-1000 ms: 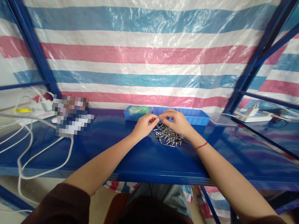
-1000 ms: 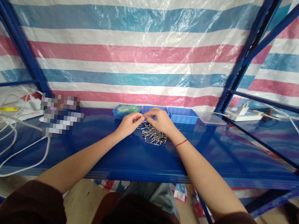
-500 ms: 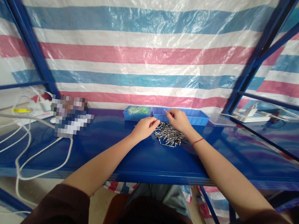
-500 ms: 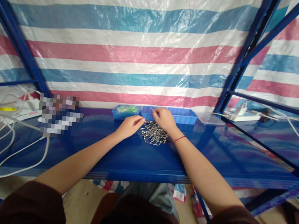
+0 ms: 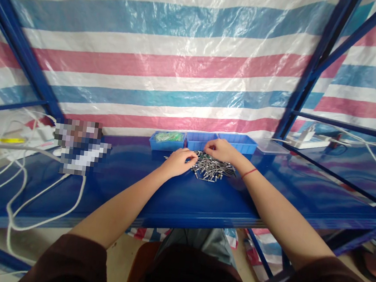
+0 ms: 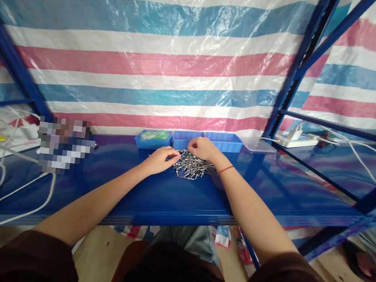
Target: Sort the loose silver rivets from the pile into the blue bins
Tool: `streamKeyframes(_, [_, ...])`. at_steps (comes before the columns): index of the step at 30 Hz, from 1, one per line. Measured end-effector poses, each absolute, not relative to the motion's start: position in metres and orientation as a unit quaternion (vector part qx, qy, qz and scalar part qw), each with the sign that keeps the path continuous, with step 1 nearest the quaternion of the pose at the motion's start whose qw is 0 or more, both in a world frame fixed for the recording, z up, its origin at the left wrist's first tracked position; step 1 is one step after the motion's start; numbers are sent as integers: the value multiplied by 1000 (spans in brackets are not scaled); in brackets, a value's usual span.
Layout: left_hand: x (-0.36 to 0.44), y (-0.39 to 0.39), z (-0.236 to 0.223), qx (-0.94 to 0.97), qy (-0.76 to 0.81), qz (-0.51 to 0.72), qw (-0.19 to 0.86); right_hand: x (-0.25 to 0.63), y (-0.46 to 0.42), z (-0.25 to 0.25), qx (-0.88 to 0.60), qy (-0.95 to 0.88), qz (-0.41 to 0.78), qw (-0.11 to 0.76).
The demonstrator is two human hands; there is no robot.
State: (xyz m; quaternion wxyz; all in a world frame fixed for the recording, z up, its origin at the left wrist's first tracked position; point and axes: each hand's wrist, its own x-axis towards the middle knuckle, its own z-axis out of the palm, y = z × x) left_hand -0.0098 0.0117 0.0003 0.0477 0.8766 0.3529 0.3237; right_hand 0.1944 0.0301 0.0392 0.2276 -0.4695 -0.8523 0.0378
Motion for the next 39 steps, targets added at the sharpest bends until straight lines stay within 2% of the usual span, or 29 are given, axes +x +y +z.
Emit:
streamKeyframes(4, [-12,14,-1,874,364,317,45,194,22,39,-411,-886,154,150])
streamKeyframes(14, [-12,12,1,877,374,296,59,193,24,36,-427,-890,131,95])
streamKeyframes(24, [-13,14,-1,879,369,295,66,188,26,32,-402,-898,82,157])
streamKeyframes(32, [-12,13,-1,879,369,296,63,193,30,31,-404,-899,113,125])
streamKeyframes(35, [-11,14,-2,870,370,317,74,191,28,32,-420,-879,131,183])
streamKeyframes(39, [-10,12,2,827,387,387,124,184,26,32,-396,-841,242,278])
